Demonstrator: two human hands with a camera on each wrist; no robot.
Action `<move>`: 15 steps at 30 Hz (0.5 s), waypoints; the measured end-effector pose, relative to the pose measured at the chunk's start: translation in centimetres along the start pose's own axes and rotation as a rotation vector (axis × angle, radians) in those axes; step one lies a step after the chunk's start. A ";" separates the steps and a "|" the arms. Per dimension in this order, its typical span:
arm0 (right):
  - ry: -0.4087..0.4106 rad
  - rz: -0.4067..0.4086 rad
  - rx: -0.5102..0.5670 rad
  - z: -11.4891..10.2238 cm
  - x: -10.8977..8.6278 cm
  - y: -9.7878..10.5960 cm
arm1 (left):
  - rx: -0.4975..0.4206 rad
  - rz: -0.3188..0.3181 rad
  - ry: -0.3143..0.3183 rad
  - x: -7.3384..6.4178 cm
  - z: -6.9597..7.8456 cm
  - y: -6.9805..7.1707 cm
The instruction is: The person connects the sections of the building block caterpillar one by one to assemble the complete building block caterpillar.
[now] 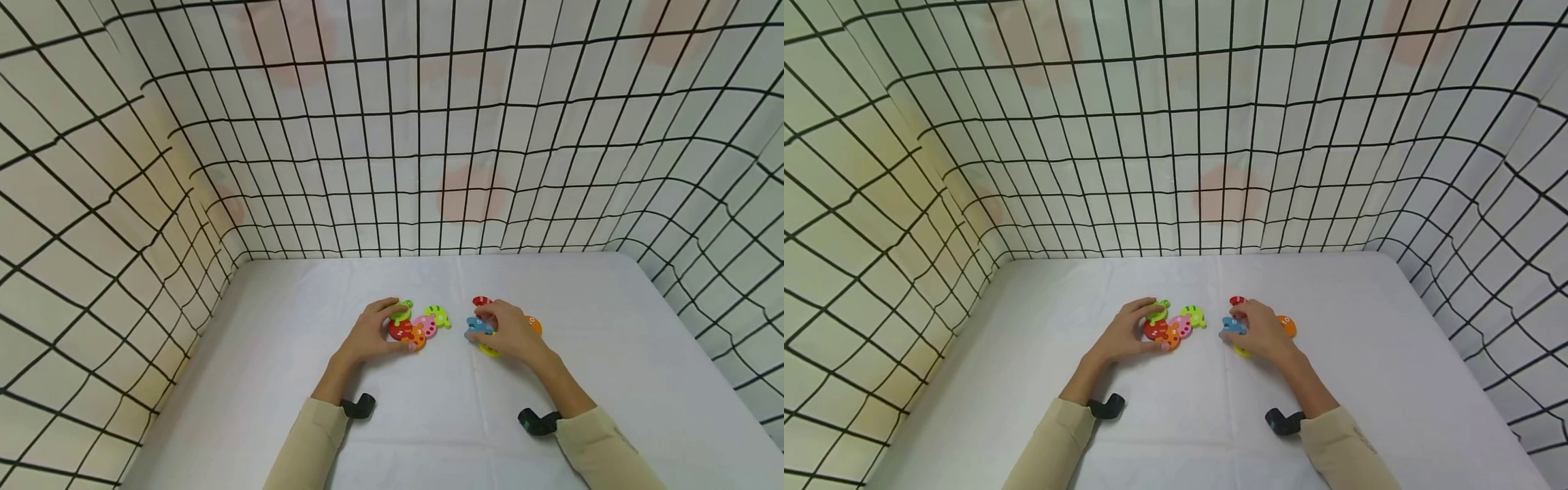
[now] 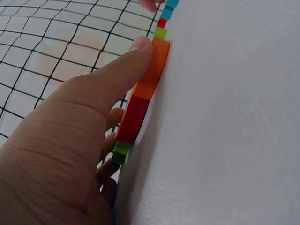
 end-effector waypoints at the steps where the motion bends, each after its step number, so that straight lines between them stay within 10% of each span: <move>1: -0.001 -0.010 -0.008 0.1 -0.1 0.0 | -0.005 0.002 0.000 0.0 0.0 0.0; 15: 0.000 -0.077 -0.086 -0.2 -0.7 -0.6 | -0.008 -0.007 0.004 -0.1 0.1 0.1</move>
Point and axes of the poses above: each hand's wrist, its own x-axis towards the middle knuckle, its own y-axis out of the back of the hand, z = x × y, the point moved 3 cm from there along x, towards the middle knuckle, and after that the axes turned 3 degrees about x, right-handed, at the moved point
